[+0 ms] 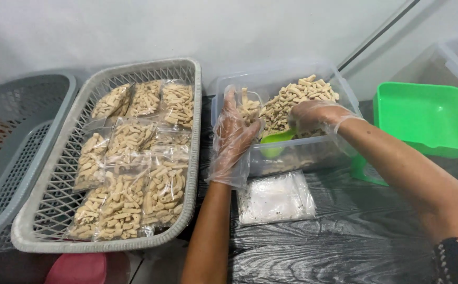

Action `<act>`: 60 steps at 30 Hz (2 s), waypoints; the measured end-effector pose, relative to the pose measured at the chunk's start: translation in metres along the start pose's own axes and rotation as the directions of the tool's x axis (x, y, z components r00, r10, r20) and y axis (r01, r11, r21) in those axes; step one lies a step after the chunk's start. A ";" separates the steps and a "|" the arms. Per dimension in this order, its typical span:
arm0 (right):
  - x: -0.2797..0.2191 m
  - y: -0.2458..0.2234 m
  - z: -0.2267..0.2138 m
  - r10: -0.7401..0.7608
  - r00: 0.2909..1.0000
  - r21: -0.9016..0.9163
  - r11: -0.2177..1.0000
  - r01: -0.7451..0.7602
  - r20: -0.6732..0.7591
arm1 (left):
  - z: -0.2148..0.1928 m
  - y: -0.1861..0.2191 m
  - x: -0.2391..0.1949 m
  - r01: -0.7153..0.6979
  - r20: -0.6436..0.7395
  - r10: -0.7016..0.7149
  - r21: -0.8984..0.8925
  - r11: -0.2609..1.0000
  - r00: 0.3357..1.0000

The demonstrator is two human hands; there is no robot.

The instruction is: The person scoops small beige snack pieces from a clear container into plastic bags using a green scoop, weighs each bag on a green scale, and places the sealed bags into a grey basket. The process is repeated multiple times.

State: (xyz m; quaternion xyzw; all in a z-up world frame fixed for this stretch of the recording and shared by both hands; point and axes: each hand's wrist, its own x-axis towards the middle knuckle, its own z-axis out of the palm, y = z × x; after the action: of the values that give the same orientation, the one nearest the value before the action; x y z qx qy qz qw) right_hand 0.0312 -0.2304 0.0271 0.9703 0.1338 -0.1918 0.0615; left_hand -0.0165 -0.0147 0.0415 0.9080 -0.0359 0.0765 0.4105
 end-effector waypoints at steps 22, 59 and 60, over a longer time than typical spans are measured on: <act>-0.003 -0.046 -0.088 -0.198 0.904 0.177 0.943 0.282 -0.380 | -0.010 0.014 -0.016 -0.085 0.072 0.087 -0.037 0.996 0.994; -0.001 -0.049 -0.068 -0.220 0.745 0.064 0.941 0.332 -0.630 | -0.013 0.016 -0.018 0.001 0.142 0.004 -0.034 0.999 0.990; -0.008 -0.053 -0.073 -0.219 0.745 0.064 0.941 0.331 -0.630 | -0.014 0.018 -0.018 0.000 0.142 0.005 -0.035 0.999 0.990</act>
State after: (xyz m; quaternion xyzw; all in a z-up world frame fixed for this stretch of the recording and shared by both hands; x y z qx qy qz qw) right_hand 0.0353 -0.1689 0.0937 0.9503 0.2715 0.1164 -0.0981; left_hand -0.0384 -0.0161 0.0609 0.9038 -0.0674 0.0113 0.4224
